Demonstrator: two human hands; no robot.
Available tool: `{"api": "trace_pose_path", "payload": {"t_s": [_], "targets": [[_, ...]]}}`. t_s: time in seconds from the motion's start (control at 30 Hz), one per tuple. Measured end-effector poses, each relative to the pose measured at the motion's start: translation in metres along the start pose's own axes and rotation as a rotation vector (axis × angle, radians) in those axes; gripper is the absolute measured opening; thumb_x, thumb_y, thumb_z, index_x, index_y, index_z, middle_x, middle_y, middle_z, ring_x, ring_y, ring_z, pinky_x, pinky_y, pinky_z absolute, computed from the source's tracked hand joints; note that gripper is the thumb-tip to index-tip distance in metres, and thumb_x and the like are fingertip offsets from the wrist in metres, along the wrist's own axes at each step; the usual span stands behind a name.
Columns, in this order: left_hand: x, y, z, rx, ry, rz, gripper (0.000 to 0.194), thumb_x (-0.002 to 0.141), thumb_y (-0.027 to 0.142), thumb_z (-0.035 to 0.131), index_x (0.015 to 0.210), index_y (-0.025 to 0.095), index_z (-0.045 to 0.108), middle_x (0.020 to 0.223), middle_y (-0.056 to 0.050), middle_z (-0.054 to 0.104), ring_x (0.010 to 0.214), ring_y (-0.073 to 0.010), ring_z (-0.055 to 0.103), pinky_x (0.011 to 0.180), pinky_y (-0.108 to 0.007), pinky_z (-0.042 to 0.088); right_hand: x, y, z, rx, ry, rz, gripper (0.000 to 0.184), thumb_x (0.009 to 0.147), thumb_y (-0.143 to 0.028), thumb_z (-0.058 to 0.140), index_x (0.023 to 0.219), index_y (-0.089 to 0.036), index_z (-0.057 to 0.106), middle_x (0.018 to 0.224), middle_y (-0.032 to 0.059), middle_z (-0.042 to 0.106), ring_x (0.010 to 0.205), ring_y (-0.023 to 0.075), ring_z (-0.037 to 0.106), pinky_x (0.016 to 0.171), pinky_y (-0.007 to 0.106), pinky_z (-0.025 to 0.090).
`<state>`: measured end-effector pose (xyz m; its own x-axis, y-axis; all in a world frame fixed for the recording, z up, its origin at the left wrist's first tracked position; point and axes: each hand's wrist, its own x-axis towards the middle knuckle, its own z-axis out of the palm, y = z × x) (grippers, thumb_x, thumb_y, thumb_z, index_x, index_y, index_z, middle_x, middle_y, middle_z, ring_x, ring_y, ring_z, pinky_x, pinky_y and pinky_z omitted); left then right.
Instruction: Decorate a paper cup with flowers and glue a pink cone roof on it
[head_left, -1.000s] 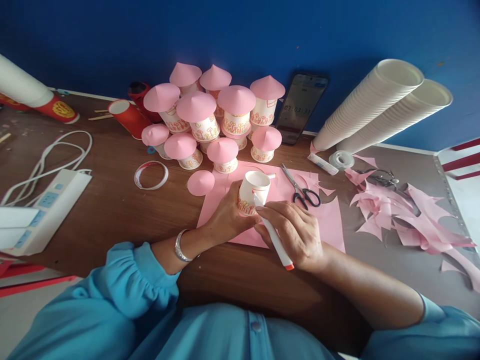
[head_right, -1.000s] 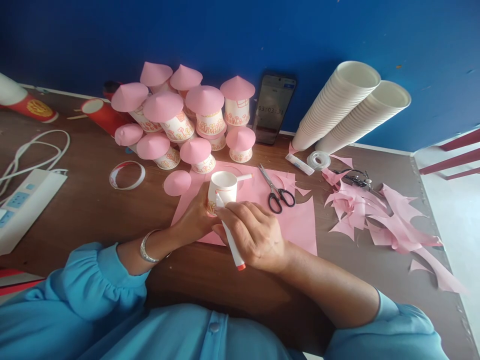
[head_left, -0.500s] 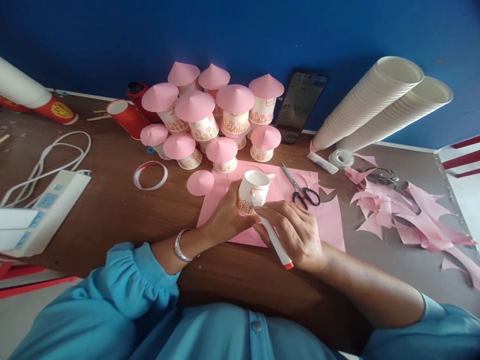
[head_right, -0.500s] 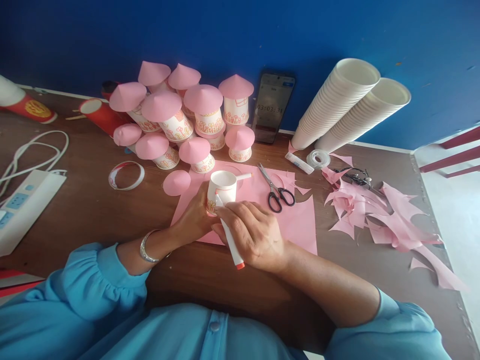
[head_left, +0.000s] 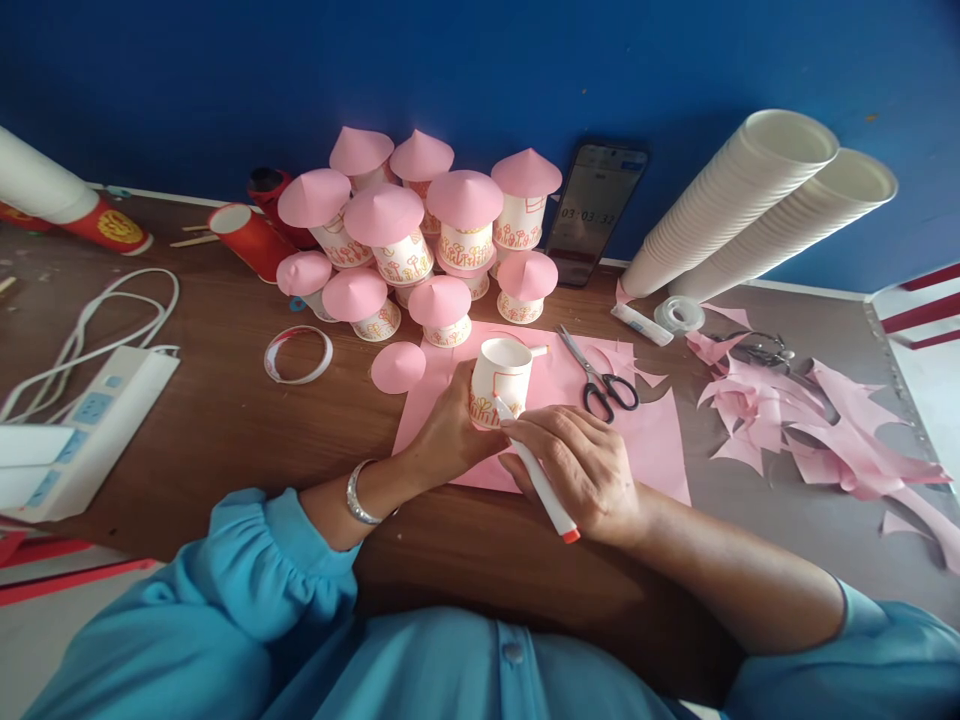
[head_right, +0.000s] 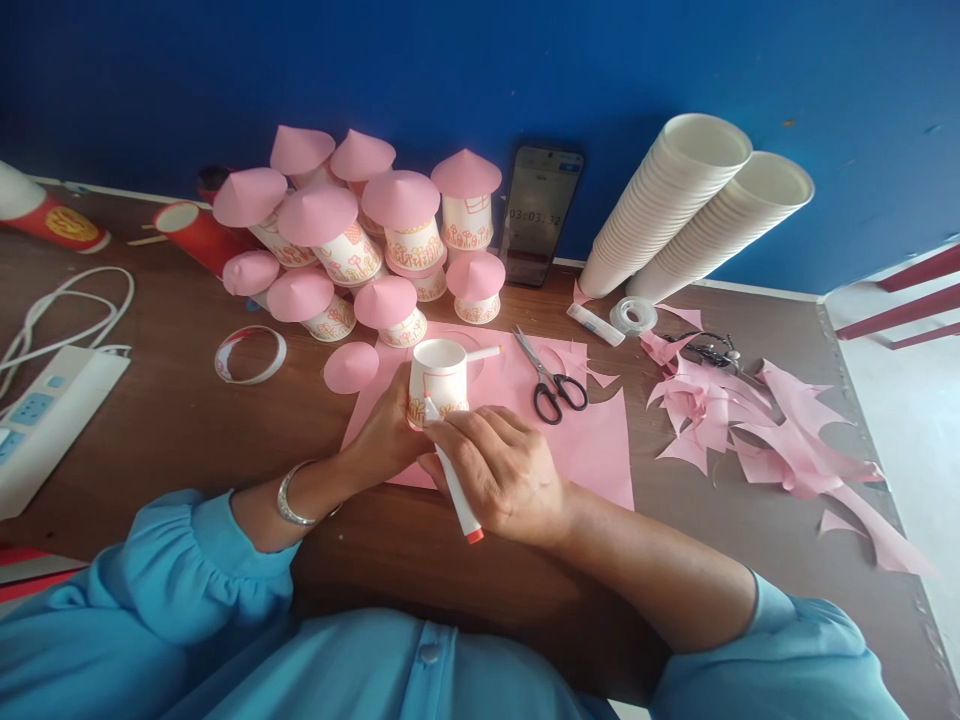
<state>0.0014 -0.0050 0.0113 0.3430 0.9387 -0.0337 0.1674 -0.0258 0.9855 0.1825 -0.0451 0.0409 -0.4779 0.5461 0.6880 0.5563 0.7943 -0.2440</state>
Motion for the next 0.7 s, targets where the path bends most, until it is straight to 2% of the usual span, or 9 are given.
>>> {"api": "trace_pose_path", "payload": {"t_s": [0.23,0.7], "targets": [[0.0,-0.007,0.0,0.039,0.017,0.026,0.056,0.067,0.027,0.085,0.107,0.02,0.047,0.106,-0.005,0.06,0.089,-0.0182,0.058,0.069,-0.028,0.049,0.0,0.001,0.0,-0.007,0.006,-0.009,0.034,0.091,-0.011,0.067,0.123,-0.006,0.057,0.093,0.0132,0.072,0.079,0.0233,0.07,0.07,0.037,0.06],[0.002,-0.012,-0.002,0.056,-0.002,0.074,0.055,0.069,0.029,0.085,0.108,0.02,0.047,0.107,-0.006,0.059,0.094,-0.0211,0.058,0.073,-0.032,0.052,0.001,0.001,0.0,-0.003,0.005,-0.007,0.03,0.093,-0.014,0.065,0.122,-0.009,0.056,0.092,0.0118,0.072,0.081,0.0224,0.071,0.072,0.037,0.062]]}}
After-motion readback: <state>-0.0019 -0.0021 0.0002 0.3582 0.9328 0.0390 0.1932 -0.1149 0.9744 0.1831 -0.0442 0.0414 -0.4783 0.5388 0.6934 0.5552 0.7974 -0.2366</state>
